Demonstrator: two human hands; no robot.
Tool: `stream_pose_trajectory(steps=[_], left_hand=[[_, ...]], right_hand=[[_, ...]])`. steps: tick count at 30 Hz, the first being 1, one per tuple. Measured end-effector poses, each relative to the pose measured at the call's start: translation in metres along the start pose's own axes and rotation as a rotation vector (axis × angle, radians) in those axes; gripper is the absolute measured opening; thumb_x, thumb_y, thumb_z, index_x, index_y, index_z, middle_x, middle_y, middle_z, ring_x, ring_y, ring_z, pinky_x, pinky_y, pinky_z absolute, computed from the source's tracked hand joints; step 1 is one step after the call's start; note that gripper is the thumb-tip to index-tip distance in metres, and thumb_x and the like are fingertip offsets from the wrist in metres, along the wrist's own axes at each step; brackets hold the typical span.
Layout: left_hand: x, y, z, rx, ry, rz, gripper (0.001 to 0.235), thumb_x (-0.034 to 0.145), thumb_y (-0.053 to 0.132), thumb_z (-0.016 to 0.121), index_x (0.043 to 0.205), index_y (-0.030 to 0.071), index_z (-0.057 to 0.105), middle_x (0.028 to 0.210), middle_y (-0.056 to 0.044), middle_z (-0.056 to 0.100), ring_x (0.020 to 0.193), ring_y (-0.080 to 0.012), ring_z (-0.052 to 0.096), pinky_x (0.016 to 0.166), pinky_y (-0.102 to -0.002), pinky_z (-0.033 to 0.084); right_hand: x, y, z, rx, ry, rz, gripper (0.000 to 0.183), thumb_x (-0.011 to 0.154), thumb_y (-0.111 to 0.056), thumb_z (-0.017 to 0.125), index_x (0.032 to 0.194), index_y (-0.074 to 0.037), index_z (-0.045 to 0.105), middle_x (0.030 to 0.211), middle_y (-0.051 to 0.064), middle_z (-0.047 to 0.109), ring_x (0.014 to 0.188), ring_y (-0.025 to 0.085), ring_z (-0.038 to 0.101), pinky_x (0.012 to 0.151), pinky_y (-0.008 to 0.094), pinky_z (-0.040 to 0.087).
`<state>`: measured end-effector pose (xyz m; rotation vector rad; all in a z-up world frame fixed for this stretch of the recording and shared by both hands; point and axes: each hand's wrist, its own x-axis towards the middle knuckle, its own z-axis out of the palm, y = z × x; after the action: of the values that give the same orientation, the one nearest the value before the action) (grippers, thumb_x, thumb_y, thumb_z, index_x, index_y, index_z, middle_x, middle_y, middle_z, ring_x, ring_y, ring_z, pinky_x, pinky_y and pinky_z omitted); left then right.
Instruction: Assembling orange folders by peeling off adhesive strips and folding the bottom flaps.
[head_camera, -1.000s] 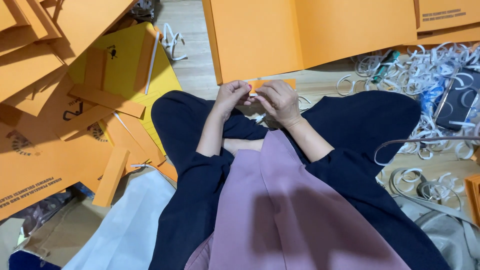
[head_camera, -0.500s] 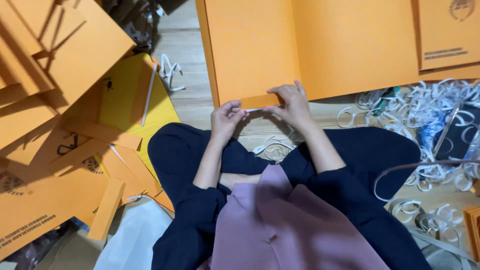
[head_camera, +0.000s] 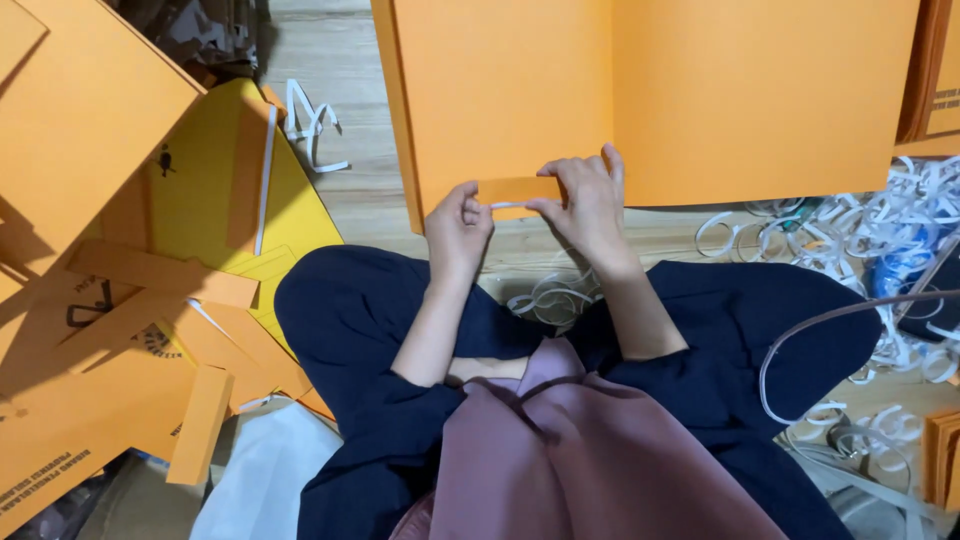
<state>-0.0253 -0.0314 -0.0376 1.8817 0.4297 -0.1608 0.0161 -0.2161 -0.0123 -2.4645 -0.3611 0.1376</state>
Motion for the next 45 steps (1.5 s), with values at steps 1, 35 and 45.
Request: stream_pose_trajectory(steps=[1,35,45], left_hand=[[-0.003,0.011,-0.001,0.214,0.106,0.155,0.044,0.067,0.006,0.072,0.109,0.006,0.060,0.078,-0.009,0.057,0.061,-0.0181,0.062,0.056,-0.028,0.053],[-0.028,0.031,0.014,1.513,-0.069,0.248,0.063,0.091,0.045,0.038,0.132,-0.003,0.035,0.135,-0.018,0.036,0.129,-0.0378,0.025,0.105,-0.063,0.007],[-0.030,0.026,0.013,0.976,0.080,0.287,0.070,0.077,0.028,0.065,0.132,-0.001,0.033,0.132,-0.016,0.032,0.123,-0.0372,0.027,0.099,-0.057,0.024]], right_hand=[[-0.001,0.001,0.002,-0.069,0.020,-0.028,0.040,0.069,-0.037,0.077,0.098,-0.014,0.061,0.076,0.002,0.057,0.081,0.021,0.051,0.105,0.046,0.014],[-0.069,0.009,0.023,-0.860,0.129,-0.089,0.029,0.084,-0.010,0.050,0.107,0.007,0.053,0.095,0.016,0.048,0.093,0.031,0.049,0.086,0.044,0.034],[-0.031,0.019,-0.016,-0.362,0.050,0.140,0.049,0.070,-0.031,0.073,0.111,-0.013,0.052,0.093,0.005,0.052,0.089,0.025,0.050,0.073,0.037,0.038]])
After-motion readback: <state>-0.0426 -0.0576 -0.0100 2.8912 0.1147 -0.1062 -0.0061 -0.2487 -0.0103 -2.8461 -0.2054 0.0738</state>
